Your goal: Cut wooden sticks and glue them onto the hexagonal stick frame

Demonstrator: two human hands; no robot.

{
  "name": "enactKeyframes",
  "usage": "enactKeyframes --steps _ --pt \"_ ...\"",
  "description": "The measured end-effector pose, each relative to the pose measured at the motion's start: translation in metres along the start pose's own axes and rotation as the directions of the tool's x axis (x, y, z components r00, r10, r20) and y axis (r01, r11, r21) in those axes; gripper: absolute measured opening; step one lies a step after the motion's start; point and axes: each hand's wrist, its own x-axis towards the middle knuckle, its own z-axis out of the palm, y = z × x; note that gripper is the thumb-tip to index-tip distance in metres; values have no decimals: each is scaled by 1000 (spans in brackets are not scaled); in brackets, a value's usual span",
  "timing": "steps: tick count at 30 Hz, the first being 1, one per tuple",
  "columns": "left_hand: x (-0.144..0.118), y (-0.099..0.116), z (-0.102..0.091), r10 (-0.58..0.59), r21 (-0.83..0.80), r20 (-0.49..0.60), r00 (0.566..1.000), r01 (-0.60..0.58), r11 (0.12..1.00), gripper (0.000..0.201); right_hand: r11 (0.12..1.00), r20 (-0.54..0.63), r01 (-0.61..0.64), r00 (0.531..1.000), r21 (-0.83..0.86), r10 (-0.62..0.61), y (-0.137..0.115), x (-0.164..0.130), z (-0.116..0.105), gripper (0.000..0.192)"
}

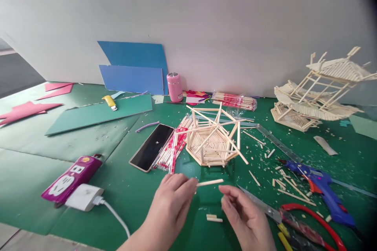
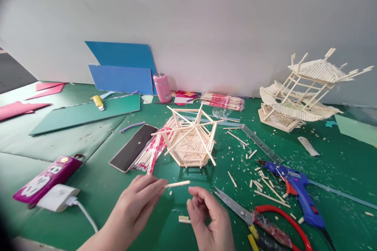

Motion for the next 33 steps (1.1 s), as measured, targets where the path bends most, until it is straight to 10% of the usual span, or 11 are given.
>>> enactKeyframes --steps 19,26,30,33 --pt "39 2 -32 -87 -249 -124 988 54 967 13 794 -5 -192 971 576 238 -17 46 32 19" --pt "50 -12 -32 -42 -250 -207 977 -12 968 16 944 -189 27 981 328 38 -50 39 28 12" --pt "59 -19 -30 -14 -275 -179 984 -37 961 17 941 -384 339 869 7 -311 -51 39 1 13" --pt "63 -23 -28 25 -265 -171 985 -70 962 18 910 -315 355 857 -213 -408 -43 47 -24 16"
